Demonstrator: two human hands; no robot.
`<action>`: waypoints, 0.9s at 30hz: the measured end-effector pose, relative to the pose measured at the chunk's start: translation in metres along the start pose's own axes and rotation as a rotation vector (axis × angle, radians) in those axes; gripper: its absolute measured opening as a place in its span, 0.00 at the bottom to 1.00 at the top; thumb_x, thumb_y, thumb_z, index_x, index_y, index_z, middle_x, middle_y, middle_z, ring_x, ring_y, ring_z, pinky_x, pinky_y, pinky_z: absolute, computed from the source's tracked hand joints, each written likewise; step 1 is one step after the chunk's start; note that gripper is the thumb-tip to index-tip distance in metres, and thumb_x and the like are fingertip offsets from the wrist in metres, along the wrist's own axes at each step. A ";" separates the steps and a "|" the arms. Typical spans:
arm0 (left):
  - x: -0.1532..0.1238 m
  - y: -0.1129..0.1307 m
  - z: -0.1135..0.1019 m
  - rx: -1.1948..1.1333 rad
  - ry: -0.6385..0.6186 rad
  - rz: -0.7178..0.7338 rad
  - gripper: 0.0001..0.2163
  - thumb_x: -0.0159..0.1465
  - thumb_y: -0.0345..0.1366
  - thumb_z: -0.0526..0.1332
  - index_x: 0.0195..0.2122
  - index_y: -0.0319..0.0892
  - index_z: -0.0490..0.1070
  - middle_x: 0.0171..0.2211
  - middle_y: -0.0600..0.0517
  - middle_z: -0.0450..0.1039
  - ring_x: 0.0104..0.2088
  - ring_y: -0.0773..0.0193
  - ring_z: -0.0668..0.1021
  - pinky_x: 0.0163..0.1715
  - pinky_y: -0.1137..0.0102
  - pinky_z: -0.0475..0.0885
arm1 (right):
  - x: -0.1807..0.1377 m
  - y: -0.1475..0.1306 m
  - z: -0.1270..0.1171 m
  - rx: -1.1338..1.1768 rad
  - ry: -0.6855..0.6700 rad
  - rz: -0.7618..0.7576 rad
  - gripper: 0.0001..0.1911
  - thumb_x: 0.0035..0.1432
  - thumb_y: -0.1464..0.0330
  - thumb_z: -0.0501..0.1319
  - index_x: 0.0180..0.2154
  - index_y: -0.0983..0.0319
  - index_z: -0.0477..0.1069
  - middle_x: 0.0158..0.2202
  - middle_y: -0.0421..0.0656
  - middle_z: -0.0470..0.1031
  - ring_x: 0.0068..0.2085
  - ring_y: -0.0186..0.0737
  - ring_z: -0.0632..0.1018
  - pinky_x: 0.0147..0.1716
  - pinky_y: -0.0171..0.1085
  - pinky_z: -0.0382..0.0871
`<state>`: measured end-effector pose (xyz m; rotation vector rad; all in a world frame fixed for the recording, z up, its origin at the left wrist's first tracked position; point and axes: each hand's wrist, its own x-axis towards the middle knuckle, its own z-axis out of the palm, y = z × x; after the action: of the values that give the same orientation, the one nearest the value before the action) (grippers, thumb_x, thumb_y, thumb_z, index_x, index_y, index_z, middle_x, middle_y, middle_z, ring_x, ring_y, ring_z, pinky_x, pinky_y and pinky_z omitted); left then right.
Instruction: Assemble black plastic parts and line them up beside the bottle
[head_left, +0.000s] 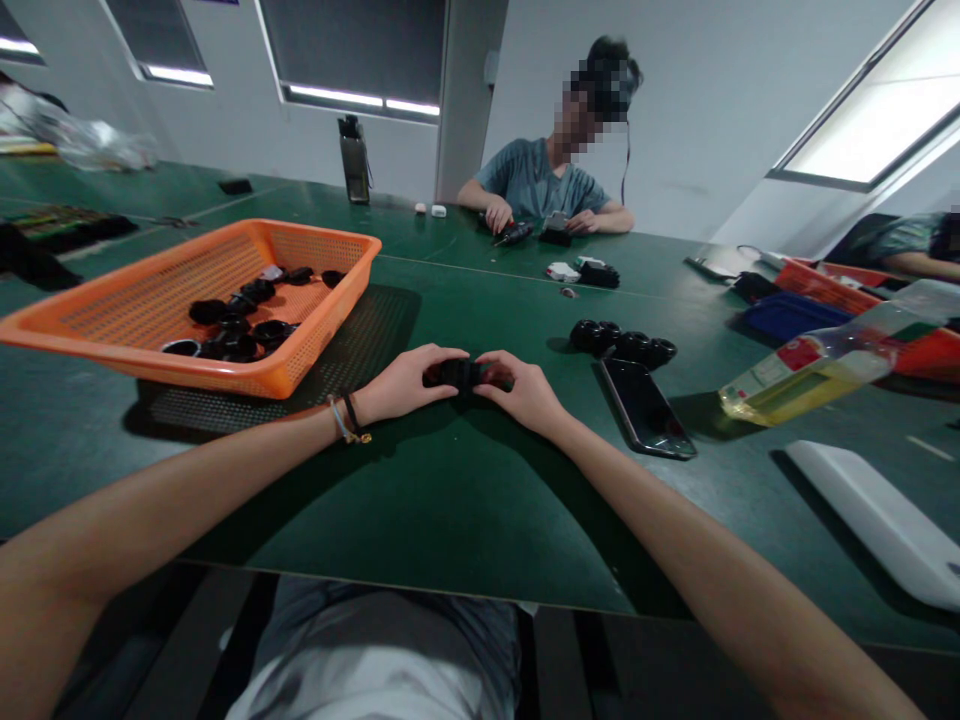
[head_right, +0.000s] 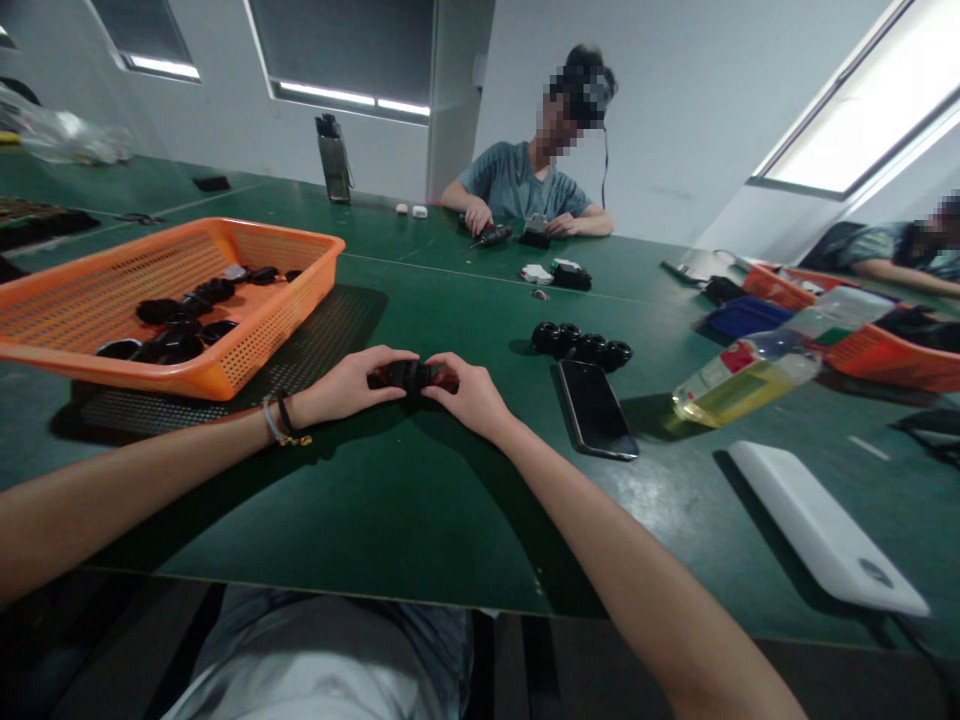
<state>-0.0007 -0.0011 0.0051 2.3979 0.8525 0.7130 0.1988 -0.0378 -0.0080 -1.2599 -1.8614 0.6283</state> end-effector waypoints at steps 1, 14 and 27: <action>0.000 0.000 0.000 0.002 0.000 0.001 0.20 0.56 0.34 0.61 0.51 0.40 0.65 0.43 0.48 0.70 0.40 0.62 0.73 0.40 0.68 0.70 | 0.000 0.000 0.000 -0.002 0.000 -0.002 0.14 0.46 0.72 0.63 0.38 0.60 0.68 0.27 0.37 0.74 0.30 0.35 0.76 0.35 0.38 0.69; 0.000 -0.001 0.001 0.016 0.005 0.011 0.20 0.56 0.35 0.61 0.51 0.41 0.65 0.43 0.48 0.70 0.40 0.62 0.73 0.41 0.67 0.70 | 0.000 0.001 0.000 -0.025 -0.002 -0.003 0.14 0.47 0.72 0.63 0.39 0.61 0.69 0.27 0.38 0.75 0.30 0.35 0.75 0.34 0.37 0.69; 0.000 0.000 0.001 0.030 0.009 0.007 0.20 0.56 0.35 0.62 0.51 0.41 0.65 0.42 0.48 0.70 0.40 0.62 0.73 0.41 0.68 0.69 | 0.001 0.003 0.000 -0.067 0.006 0.006 0.13 0.48 0.71 0.63 0.39 0.61 0.70 0.26 0.38 0.74 0.29 0.35 0.74 0.33 0.37 0.68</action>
<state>0.0000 -0.0009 0.0047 2.4276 0.8645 0.7192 0.2001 -0.0354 -0.0101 -1.3099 -1.8881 0.5685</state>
